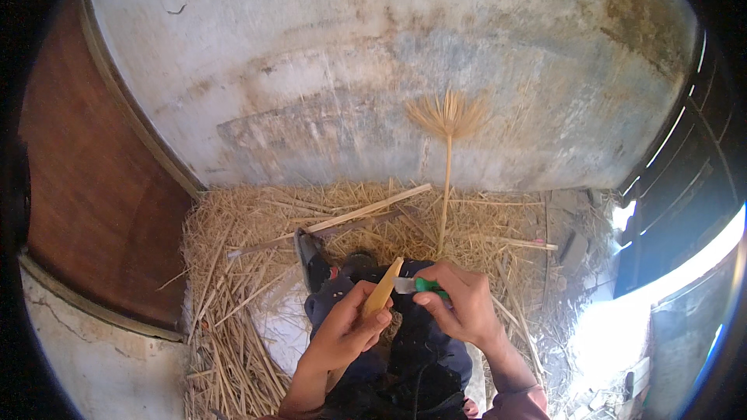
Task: The person carves a small piece of wood using a utility knife while sitting on the floor, occasionally checking the finished end of a nearby broom-like object.
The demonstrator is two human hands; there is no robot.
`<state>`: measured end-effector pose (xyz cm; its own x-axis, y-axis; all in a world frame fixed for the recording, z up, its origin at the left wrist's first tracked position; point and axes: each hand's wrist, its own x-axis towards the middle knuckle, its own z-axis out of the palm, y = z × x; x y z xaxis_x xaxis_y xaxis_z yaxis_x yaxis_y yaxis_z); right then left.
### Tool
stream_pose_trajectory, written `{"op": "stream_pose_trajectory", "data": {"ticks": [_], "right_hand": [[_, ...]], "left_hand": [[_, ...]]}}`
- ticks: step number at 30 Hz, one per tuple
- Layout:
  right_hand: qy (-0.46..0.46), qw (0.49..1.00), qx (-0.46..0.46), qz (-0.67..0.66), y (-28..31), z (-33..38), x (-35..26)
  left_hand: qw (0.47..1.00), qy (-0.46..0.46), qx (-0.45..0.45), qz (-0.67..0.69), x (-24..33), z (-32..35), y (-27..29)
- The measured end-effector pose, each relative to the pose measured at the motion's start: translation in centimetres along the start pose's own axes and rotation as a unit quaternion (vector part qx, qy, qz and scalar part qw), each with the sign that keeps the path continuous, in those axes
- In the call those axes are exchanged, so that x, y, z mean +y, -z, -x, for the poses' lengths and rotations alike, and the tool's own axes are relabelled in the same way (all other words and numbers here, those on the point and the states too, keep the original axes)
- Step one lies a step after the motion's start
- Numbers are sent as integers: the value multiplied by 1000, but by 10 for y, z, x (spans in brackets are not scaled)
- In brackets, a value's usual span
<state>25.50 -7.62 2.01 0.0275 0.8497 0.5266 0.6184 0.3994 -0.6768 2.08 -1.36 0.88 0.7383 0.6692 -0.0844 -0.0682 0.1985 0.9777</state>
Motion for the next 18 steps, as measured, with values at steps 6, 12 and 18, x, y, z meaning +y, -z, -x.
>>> {"op": "stream_pose_trajectory", "data": {"ticks": [6,12,18], "right_hand": [[74,995,-1,64,-3,-7,0],[111,991,-3,74,-3,-18,-7],[127,987,-2,102,3,-21,-11]], "left_hand": [[967,-63,92,-228,25,8,-16],[961,-136,131,-201,27,1,-22],[974,-112,149,-129,32,1,-27]]}}
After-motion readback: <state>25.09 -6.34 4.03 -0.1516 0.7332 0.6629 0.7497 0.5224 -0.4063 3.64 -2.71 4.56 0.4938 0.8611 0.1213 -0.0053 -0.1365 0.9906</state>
